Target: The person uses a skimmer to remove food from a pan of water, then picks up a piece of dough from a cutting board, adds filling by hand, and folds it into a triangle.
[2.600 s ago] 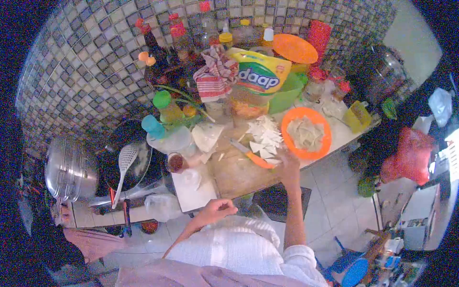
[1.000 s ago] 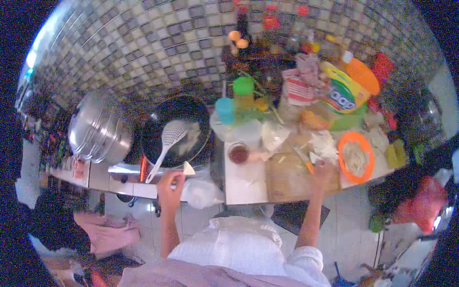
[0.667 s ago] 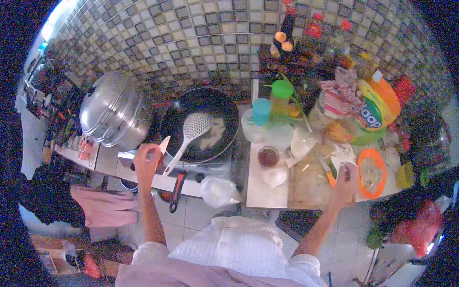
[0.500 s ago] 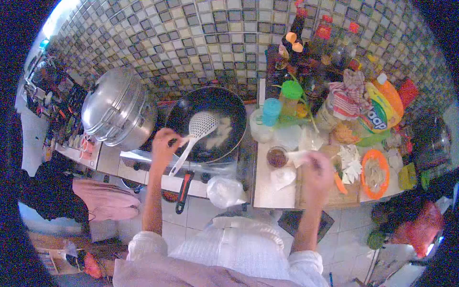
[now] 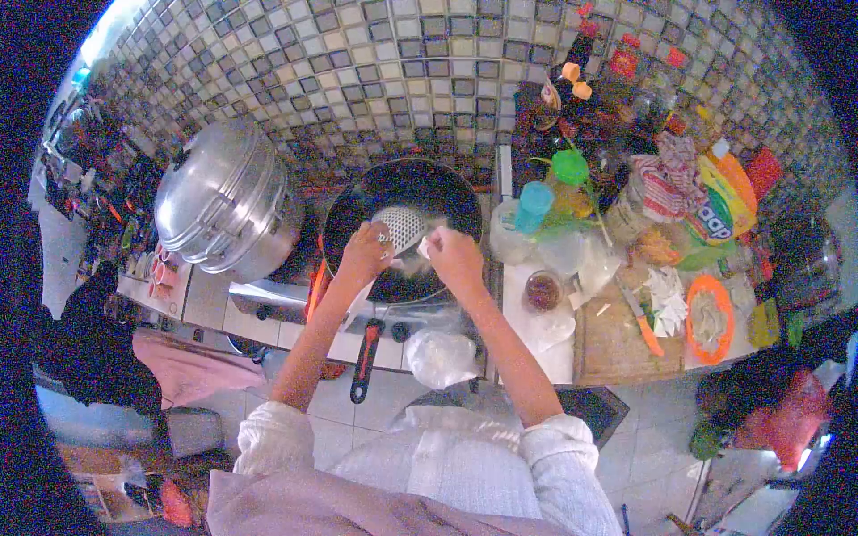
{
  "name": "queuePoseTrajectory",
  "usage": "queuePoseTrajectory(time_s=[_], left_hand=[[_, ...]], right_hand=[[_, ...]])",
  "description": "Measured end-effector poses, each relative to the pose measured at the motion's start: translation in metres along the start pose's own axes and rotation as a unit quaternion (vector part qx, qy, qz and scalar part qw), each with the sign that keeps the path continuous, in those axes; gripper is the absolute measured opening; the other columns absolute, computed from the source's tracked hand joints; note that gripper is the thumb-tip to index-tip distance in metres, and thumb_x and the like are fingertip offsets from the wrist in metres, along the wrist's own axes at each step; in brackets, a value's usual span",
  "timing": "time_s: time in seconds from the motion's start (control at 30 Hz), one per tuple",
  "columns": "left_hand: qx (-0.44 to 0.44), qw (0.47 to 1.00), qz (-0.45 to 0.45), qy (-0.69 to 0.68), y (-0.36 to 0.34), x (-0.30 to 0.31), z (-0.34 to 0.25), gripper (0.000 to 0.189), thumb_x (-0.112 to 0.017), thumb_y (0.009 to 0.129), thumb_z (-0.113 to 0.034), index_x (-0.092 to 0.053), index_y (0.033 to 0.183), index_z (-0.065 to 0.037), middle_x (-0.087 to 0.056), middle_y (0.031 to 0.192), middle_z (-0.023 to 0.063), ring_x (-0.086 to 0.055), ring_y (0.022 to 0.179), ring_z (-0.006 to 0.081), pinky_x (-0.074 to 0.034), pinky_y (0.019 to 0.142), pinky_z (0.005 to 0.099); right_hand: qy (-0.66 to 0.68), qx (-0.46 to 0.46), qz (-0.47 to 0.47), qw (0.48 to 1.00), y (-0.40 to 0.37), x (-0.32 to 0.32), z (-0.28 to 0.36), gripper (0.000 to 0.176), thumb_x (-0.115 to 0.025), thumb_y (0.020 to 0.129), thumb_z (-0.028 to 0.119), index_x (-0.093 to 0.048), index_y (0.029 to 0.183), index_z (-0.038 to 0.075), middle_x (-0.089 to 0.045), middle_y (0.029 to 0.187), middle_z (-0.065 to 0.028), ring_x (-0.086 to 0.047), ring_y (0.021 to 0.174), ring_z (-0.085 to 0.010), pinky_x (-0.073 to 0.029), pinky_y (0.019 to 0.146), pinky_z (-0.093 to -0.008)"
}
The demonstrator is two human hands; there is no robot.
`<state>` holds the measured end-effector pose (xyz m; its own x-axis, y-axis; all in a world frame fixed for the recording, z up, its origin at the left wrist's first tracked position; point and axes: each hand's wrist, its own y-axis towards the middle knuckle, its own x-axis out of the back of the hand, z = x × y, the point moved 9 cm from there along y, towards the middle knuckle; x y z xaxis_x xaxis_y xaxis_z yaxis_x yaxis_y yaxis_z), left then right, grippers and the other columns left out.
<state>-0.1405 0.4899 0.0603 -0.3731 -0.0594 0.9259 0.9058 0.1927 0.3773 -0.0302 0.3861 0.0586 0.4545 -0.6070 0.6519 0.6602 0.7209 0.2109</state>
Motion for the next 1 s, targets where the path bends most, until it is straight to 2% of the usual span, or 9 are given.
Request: queuePoseTrajectory(time_s=[0.17, 0.27, 0.4, 0.6, 0.67, 0.73, 0.8, 0.87, 1.0], left_hand=[[0.091, 0.989, -0.085, -0.074, -0.012, 0.082, -0.007, 0.013, -0.064, 0.064, -0.009, -0.061, 0.076, -0.008, -0.05, 0.091, 0.006, -0.047, 0.089, 0.0239, -0.042, 0.072, 0.0347], [0.15, 0.956, -0.219, -0.125, -0.041, 0.166, -0.016, 0.014, -0.062, 0.071, -0.008, -0.059, 0.084, -0.004, -0.052, 0.09, 0.0091, -0.049, 0.085, 0.0269, -0.041, 0.072, 0.0359], [0.243, 0.918, -0.267, -0.166, -0.094, 0.228, -0.032, 0.01, -0.058, 0.072, 0.001, -0.059, 0.082, -0.003, -0.056, 0.08, 0.0089, -0.052, 0.067, 0.0182, -0.04, 0.055, 0.026], [0.311, 0.887, -0.277, -0.2, -0.127, 0.224, -0.06, 0.01, -0.058, 0.072, 0.003, -0.06, 0.08, -0.003, -0.057, 0.075, 0.0051, -0.048, 0.055, 0.0088, -0.03, 0.045, 0.0217], [0.319, 0.89, -0.256, -0.2, -0.123, 0.217, -0.071, 0.008, -0.058, 0.073, 0.003, -0.06, 0.079, -0.003, -0.057, 0.071, 0.0042, -0.046, 0.052, 0.0068, -0.03, 0.043, 0.0204], [0.31, 0.892, -0.238, -0.229, -0.124, 0.202, -0.082, 0.005, -0.058, 0.073, 0.001, -0.06, 0.077, -0.002, -0.057, 0.068, 0.004, -0.046, 0.052, 0.0074, -0.03, 0.042, 0.02], [0.299, 0.897, -0.218, -0.24, -0.123, 0.186, -0.094, 0.003, -0.058, 0.074, 0.0, -0.059, 0.075, -0.002, -0.058, 0.066, 0.0046, -0.049, 0.054, 0.008, -0.034, 0.043, 0.0197], [0.353, 0.852, -0.167, -0.35, -0.116, 0.157, -0.107, 0.001, -0.058, 0.074, -0.002, -0.059, 0.074, -0.002, -0.058, 0.066, 0.0058, -0.054, 0.056, 0.0103, -0.038, 0.048, 0.0217], [0.285, 0.851, -0.093, -0.431, -0.083, 0.113, -0.157, 0.007, -0.059, 0.073, -0.006, -0.057, 0.069, -0.002, -0.056, 0.06, 0.0072, -0.055, 0.056, 0.0161, -0.041, 0.052, 0.0258]], right_hand=[[-0.011, -0.017, 0.044, 0.999, 0.009, -0.003, -0.007, 0.018, -0.056, 0.073, 0.027, -0.059, 0.081, 0.011, -0.061, 0.082, -0.013, -0.058, 0.076, -0.0338, -0.045, 0.064, -0.0452], [-0.081, 0.029, 0.014, 0.996, 0.018, -0.004, -0.007, 0.02, -0.062, 0.07, 0.023, -0.061, 0.075, 0.004, -0.061, 0.07, -0.0145, -0.06, 0.068, -0.0296, -0.048, 0.061, -0.0361], [-0.149, -0.076, 0.097, 0.981, 0.029, -0.037, -0.023, 0.019, -0.061, 0.069, 0.022, -0.062, 0.076, 0.004, -0.062, 0.076, -0.0168, -0.06, 0.073, -0.0332, -0.048, 0.068, -0.038], [-0.076, -0.13, 0.14, 0.979, 0.039, -0.073, -0.041, 0.027, -0.056, 0.068, 0.023, -0.061, 0.081, -0.001, -0.06, 0.086, -0.0226, -0.057, 0.085, -0.0377, -0.046, 0.075, -0.0428], [-0.115, -0.074, 0.09, 0.987, 0.039, -0.057, -0.035, 0.029, -0.055, 0.069, 0.023, -0.06, 0.082, -0.003, -0.06, 0.083, -0.0232, -0.058, 0.08, -0.0384, -0.047, 0.074, -0.0423], [-0.152, -0.035, 0.091, 0.984, 0.023, -0.024, -0.02, 0.026, -0.055, 0.072, 0.02, -0.059, 0.083, -0.003, -0.062, 0.078, -0.0186, -0.062, 0.07, -0.0281, -0.049, 0.064, -0.0357], [0.116, 0.032, 0.206, 0.971, -0.008, 0.008, 0.014, 0.021, -0.056, 0.076, 0.017, -0.059, 0.089, 0.0, -0.063, 0.074, -0.0103, -0.059, 0.065, -0.0121, -0.046, 0.058, -0.0254], [0.219, 0.013, 0.285, 0.933, -0.048, 0.043, 0.03, 0.021, -0.056, 0.078, 0.015, -0.057, 0.095, 0.003, -0.06, 0.067, -0.0023, -0.051, 0.06, -0.0035, -0.04, 0.052, -0.0195], [0.301, 0.037, 0.34, 0.89, -0.131, 0.091, 0.009, 0.021, -0.055, 0.081, 0.017, -0.056, 0.096, 0.003, -0.058, 0.071, -0.0001, -0.05, 0.057, -0.0042, -0.039, 0.051, -0.019]])
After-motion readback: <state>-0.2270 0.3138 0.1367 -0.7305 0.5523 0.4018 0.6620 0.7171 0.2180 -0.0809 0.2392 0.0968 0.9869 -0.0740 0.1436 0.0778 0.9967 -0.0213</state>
